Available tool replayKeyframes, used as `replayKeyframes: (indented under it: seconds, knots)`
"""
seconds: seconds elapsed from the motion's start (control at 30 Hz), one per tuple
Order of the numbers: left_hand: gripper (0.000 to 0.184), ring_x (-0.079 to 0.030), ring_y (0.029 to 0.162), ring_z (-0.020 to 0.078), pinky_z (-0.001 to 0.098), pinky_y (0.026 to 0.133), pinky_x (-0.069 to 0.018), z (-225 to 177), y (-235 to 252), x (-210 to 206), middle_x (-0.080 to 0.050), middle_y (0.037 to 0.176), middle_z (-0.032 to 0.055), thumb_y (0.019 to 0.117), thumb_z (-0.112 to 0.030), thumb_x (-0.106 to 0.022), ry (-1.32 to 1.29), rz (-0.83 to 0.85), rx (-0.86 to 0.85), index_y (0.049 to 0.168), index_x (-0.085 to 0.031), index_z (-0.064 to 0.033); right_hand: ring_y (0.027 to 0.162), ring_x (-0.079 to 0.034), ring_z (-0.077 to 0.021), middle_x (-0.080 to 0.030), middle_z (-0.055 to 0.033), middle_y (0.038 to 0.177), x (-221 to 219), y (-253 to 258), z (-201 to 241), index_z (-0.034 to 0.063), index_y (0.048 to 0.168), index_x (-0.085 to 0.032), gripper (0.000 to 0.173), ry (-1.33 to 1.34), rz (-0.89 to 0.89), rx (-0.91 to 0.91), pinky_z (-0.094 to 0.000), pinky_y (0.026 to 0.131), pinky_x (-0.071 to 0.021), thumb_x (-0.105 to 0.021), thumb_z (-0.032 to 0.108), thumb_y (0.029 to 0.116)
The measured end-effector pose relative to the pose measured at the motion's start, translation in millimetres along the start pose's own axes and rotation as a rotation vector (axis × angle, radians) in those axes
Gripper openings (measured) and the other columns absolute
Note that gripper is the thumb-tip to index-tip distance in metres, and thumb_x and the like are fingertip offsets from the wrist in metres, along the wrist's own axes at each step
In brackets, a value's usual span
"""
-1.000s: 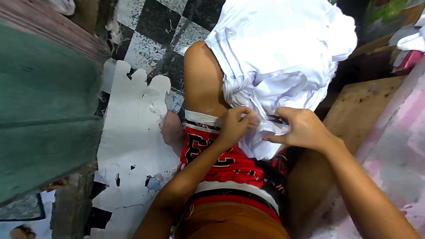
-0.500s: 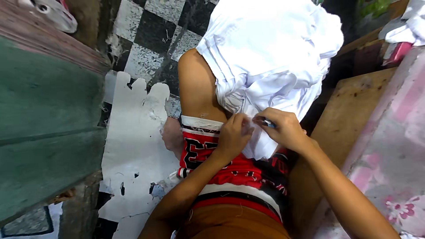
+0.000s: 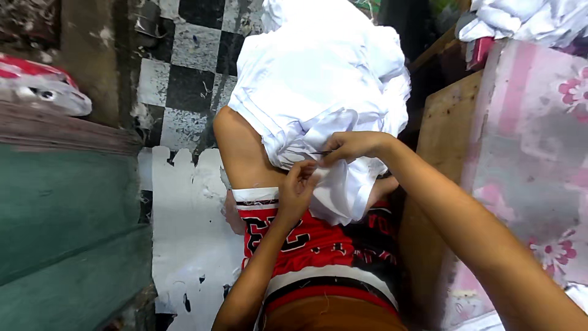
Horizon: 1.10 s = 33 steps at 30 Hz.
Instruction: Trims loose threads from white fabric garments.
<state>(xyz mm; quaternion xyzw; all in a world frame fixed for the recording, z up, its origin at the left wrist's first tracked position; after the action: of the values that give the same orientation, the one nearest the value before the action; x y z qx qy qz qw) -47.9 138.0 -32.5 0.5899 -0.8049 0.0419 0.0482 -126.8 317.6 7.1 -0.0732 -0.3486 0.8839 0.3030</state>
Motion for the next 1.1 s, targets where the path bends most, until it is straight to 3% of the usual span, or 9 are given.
replayKeyframes:
  seconds: [0.17, 0.33, 0.47, 0.57, 0.63, 0.73, 0.77, 0.87, 1.1]
  knots:
    - [0.010, -0.067, 0.079, 0.0094, 0.0229, 0.073, -0.0559, -4.6, -4.4, -0.3, -0.072, 0.093, 0.0109, 0.0887, -0.006, -0.076, 0.220, -0.195, -0.143, 0.095, -0.077, 0.0014, 0.046, -0.035, 0.0005, -0.048, 0.0041, 0.058, -9.8, -3.6, -1.9, 0.0013, 0.078, -0.063, 0.029, 0.097, -0.017, 0.015, -0.0181, 0.045, -0.0270, -0.056, 0.011, 0.1048]
    - [0.010, -0.073, 0.089, 0.0212, 0.0376, 0.079, -0.0600, -16.4, -9.2, 3.1, -0.075, 0.104, 0.0138, 0.0912, -0.010, -0.073, 0.516, -0.060, -0.142, 0.095, -0.080, -0.0039, 0.054, -0.040, -0.0064, -0.050, -0.0001, 0.063, -16.2, 5.0, -8.3, -0.0006, 0.079, -0.067, 0.029, -0.127, -0.059, 0.061, -0.0273, 0.054, -0.0325, -0.059, 0.014, 0.1033]
    - [0.011, -0.070, 0.094, 0.0304, 0.0423, 0.085, -0.0568, -17.7, -11.8, 4.2, -0.074, 0.096, 0.0161, 0.0909, -0.002, -0.068, 0.647, -0.045, -0.313, 0.092, -0.078, 0.0006, 0.055, -0.042, -0.0105, -0.050, -0.0022, 0.063, -22.8, 17.2, -4.4, 0.0004, 0.076, -0.065, 0.032, -0.242, -0.064, 0.043, -0.0319, 0.054, -0.0331, -0.061, 0.019, 0.1017]
    - [0.012, -0.072, 0.094, 0.0260, 0.0362, 0.087, -0.0573, -17.2, -14.0, 9.2, -0.075, 0.097, 0.0165, 0.0906, 0.000, -0.065, 0.591, -0.067, -0.374, 0.090, -0.077, 0.0027, 0.057, -0.043, -0.0128, -0.051, -0.0040, 0.065, -25.5, 22.1, -2.2, -0.0009, 0.078, -0.064, 0.032, -0.274, -0.051, 0.069, -0.0345, 0.056, -0.0352, -0.062, 0.020, 0.1022]
    - [0.014, -0.074, 0.086, 0.0178, 0.0315, 0.081, -0.0606, -13.4, -14.9, 14.5, -0.076, 0.096, 0.0147, 0.0925, -0.001, -0.064, 0.478, -0.048, -0.250, 0.093, -0.077, 0.0043, 0.066, -0.051, -0.0194, -0.057, -0.0092, 0.071, -27.3, 16.5, 0.2, -0.0031, 0.084, -0.068, 0.029, -0.324, -0.106, 0.133, -0.0421, 0.063, -0.0408, -0.063, 0.019, 0.1019]
    - [0.015, -0.070, 0.073, 0.0066, 0.0237, 0.071, -0.0588, -10.8, -12.1, 17.5, -0.074, 0.086, 0.0076, 0.0969, -0.005, -0.060, 0.307, 0.020, -0.034, 0.097, -0.072, 0.0041, 0.093, -0.067, -0.0370, -0.069, -0.0198, 0.097, -28.7, -3.9, 4.1, -0.0016, 0.109, -0.070, 0.031, -0.505, -0.337, 0.238, -0.0586, 0.080, -0.0509, -0.064, 0.028, 0.1023]
    - [0.014, -0.070, 0.073, 0.0047, 0.0222, 0.070, -0.0589, -11.3, -11.4, 17.2, -0.073, 0.085, 0.0062, 0.0974, -0.004, -0.060, 0.263, 0.037, -0.012, 0.097, -0.071, 0.0045, 0.091, -0.068, -0.0369, -0.067, -0.0185, 0.100, -30.0, -11.8, 5.6, -0.0001, 0.112, -0.069, 0.035, -0.565, -0.431, 0.281, -0.0570, 0.075, -0.0519, -0.064, 0.033, 0.1019]
    - [0.013, -0.069, 0.074, 0.0013, 0.0191, 0.069, -0.0575, -13.6, -8.8, 16.5, -0.073, 0.086, 0.0024, 0.0981, -0.003, -0.059, 0.181, 0.073, 0.015, 0.101, -0.068, 0.0043, 0.065, -0.063, -0.0311, -0.062, -0.0126, 0.079, -32.5, -34.8, 13.4, 0.0021, 0.090, -0.067, 0.036, -0.746, -0.652, 0.421, -0.0471, 0.052, -0.0441, -0.065, 0.038, 0.0940]
    - [0.011, -0.070, 0.078, 0.0016, 0.0203, 0.073, -0.0587, -16.6, -5.6, 18.6, -0.073, 0.090, 0.0002, 0.0995, -0.002, -0.057, 0.113, 0.106, -0.017, 0.103, -0.065, 0.0026, 0.058, -0.059, -0.0295, -0.056, -0.0104, 0.064, -33.2, -49.7, 26.8, 0.0038, 0.069, -0.058, 0.047, -0.983, -0.459, 0.324, -0.0457, 0.050, -0.0375, -0.065, 0.045, 0.0898]
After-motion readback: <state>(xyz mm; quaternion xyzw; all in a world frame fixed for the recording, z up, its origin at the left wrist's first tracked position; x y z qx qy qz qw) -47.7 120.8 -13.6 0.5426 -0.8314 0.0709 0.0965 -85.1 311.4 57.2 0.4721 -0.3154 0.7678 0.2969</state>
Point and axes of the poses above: each hand's wrist, its own y-axis towards the middle knuckle, its own x-axis out of the back of the hand, z = x × y, the point moved 3 cm from there along y, towards the middle knuckle
